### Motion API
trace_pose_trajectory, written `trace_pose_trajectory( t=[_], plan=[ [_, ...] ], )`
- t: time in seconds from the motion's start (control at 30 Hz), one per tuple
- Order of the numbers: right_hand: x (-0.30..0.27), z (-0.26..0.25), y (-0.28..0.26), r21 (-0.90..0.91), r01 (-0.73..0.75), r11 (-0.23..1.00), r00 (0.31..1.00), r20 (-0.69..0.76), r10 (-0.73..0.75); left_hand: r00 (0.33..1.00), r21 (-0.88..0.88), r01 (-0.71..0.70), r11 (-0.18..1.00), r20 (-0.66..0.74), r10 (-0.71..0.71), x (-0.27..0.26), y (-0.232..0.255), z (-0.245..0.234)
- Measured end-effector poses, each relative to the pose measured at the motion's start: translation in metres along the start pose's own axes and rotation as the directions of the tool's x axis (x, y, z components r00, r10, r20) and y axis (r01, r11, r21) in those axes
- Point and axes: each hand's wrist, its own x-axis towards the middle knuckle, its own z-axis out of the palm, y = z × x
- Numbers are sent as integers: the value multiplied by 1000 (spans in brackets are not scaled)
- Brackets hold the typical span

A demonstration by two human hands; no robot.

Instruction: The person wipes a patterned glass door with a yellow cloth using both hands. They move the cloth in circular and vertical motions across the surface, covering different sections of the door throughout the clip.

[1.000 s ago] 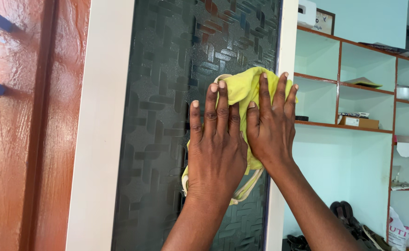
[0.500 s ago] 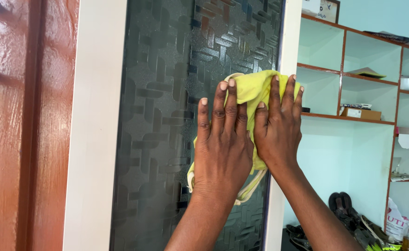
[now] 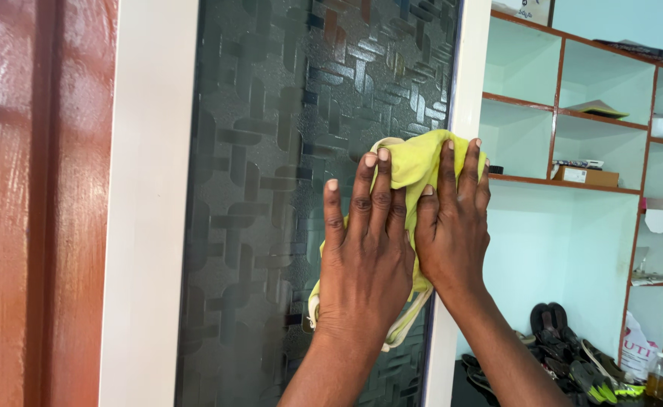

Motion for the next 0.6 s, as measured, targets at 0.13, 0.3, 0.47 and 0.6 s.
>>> trace_pose_trajectory(
  t=[0.13,0.3,0.47,0.6],
  plan=[
    [-9,-1,0,65,-17,998,1000,12,17,1000,-24,6,1000,1,-6,-7,3,2],
    [-19,-2,0,85,-24,996,1000,20,23,1000,-50,-5,999,29,6,-14,5,2],
    [-26,-3,0,72,-14,997,1000,4,14,1000,-38,-6,999,20,7,-20,7,1],
    [-33,-3,0,88,-34,996,999,20,32,1000,-57,1,998,8,-1,-27,10,1]
  ],
)
